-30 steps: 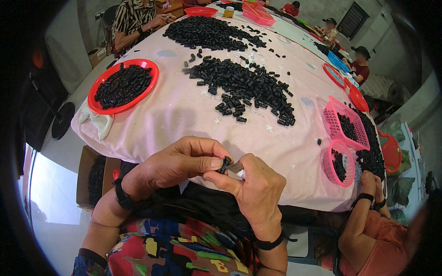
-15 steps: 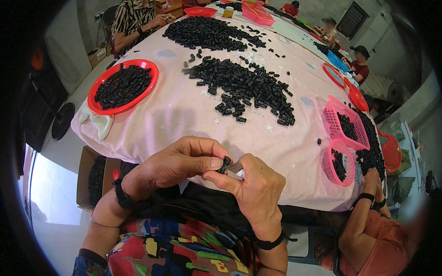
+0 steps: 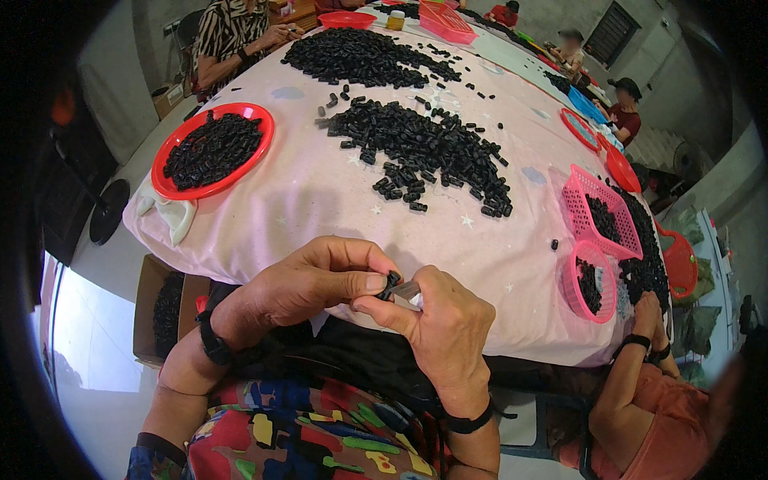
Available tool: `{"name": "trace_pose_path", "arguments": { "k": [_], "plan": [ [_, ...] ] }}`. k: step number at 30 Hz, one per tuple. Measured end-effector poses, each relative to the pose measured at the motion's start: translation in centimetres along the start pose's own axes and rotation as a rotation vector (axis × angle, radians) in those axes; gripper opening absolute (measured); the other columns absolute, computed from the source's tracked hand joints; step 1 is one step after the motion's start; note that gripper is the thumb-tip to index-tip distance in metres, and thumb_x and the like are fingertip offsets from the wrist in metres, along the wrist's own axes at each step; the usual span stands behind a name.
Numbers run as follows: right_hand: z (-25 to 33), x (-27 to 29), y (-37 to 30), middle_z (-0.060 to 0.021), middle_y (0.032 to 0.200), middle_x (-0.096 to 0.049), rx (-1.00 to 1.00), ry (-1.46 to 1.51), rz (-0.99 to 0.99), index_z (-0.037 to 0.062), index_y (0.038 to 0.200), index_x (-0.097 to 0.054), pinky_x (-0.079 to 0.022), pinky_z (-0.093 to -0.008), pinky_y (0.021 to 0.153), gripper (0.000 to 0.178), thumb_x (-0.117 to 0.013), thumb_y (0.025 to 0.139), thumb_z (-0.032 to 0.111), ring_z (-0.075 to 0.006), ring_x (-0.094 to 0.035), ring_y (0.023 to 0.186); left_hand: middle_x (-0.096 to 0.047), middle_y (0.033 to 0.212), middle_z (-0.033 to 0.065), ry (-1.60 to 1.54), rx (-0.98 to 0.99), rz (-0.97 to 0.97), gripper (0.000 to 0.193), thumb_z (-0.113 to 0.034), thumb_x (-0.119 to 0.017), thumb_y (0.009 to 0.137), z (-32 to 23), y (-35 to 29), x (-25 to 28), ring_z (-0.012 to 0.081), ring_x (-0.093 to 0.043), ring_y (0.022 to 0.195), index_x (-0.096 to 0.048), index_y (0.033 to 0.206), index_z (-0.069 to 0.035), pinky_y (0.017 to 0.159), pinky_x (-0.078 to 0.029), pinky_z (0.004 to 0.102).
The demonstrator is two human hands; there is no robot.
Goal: Manually inspect and sort black manufacturing components at a production table.
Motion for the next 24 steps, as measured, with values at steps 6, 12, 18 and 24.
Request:
{"name": "trace_pose_path", "arguments": {
  "k": [6, 12, 18, 24],
  "plan": [
    [0.1, -0.1, 0.0, -0.0068, 0.053, -0.056, 0.012, -0.012, 0.038, 0.0033, 0.067, -0.054, -0.044, -0.0275, 0.046, 0.055, -0.073, 0.071, 0.055, -0.0174, -0.06, 0.048, -0.063, 0.093, 0.0005, 0.015, -0.009, -0.002, 0.02, -0.014, -0.062, 0.091, 0.0, 0.0, 0.1, 0.0048, -0.055, 0.081, -0.061, 0.105, 0.0, 0.072, -0.043, 0.0194],
    [-0.2, 0.0, -0.1, -0.007, 0.054, -0.058, 0.009, -0.016, 0.037, 0.0026, 0.069, -0.056, -0.045, -0.0271, 0.045, 0.051, -0.075, 0.072, 0.05, -0.017, -0.061, 0.049, -0.064, 0.095, 0.0009, 0.02, -0.01, 0.004, 0.02, -0.015, -0.062, 0.091, 0.0, 0.0, 0.1, 0.0053, -0.057, 0.084, -0.061, 0.106, -0.001, 0.074, -0.043, 0.0194],
    [0.1, -0.3, 0.0, -0.0071, 0.057, -0.059, 0.039, -0.008, 0.062, 0.0026, 0.073, -0.058, -0.044, -0.0263, 0.046, 0.046, -0.076, 0.073, 0.045, -0.0138, -0.06, 0.051, -0.063, 0.093, 0.0003, -0.008, 0.027, -0.002, 0.021, -0.015, -0.061, 0.091, 0.1, 0.0, 0.2, 0.0047, -0.055, 0.08, -0.061, 0.107, -0.001, 0.07, -0.043, 0.0185],
    [0.4, 1.2, 0.3, -0.0066, 0.066, -0.062, -0.051, 0.422, 0.013, 0.0015, 0.095, -0.06, -0.045, -0.0243, 0.05, 0.029, -0.074, 0.08, 0.022, -0.0112, -0.059, 0.056, -0.063, 0.091, 0.0004, -0.169, 0.127, 0.017, 0.023, -0.014, -0.061, 0.091, 0.2, -0.4, -0.1, 0.0055, -0.055, 0.075, -0.06, 0.109, -0.001, 0.066, -0.043, 0.0188]
  ]
}}
Point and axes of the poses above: each hand's wrist, its own y-axis towards the middle knuckle, its own x-axis out of the back of the hand, z = x × y, the point moved 7 cm from there along y, towards the middle knuckle
